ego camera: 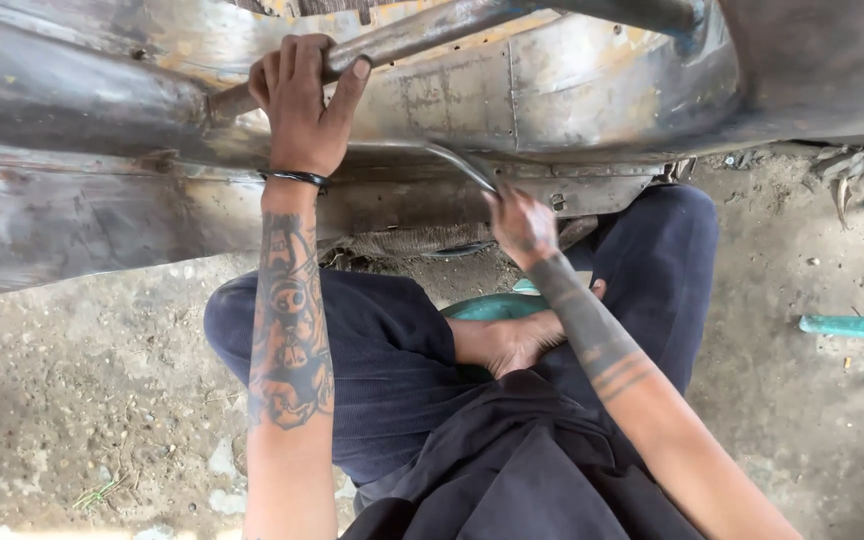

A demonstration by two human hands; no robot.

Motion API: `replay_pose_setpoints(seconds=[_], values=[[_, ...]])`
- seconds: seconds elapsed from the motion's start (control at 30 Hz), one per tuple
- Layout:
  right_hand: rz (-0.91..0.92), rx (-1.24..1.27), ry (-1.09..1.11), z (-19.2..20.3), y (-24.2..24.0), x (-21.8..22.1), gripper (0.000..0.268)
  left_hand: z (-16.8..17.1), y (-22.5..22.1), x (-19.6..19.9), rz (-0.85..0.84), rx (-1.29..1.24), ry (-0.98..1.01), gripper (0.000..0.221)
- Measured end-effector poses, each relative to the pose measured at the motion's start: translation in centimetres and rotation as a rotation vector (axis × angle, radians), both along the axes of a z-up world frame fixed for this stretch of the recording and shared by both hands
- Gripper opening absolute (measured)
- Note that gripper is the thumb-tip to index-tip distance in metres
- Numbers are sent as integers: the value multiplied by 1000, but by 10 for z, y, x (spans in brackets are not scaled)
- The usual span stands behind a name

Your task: Brushing and scraping the interior of a metal vehicle frame to prepare the surface by removing rust or debris.

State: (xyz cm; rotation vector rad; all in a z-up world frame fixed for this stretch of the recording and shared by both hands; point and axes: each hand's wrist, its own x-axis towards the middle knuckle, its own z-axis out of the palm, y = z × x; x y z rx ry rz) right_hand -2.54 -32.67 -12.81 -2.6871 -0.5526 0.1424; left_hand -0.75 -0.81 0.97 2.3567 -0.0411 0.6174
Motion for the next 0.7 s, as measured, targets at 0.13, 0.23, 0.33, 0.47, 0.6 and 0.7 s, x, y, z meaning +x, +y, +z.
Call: replay_pose_setpoints(seconds=[0.13,0.23,0.33,0.47,0.6,0.7], values=[[-119,-38,-40,-17,-52,-20,30,-4,0,2,14,0,35,65],[-147,-83,202,19,16,3,42,-15,4,13,28,9,89,73],[-9,41,-211,-16,15,6,30,0,4,2,-16,9,-1,58],[-133,-106,16,-12,-26,-1,30,0,4,8,30,-9,53,66],[-99,34,-57,-19,6,7,35,-1,0,3,-1,-9,40,66],[-67,31,-44,-15,-3,6,39,7,-2,3,-20,-12,8,62]])
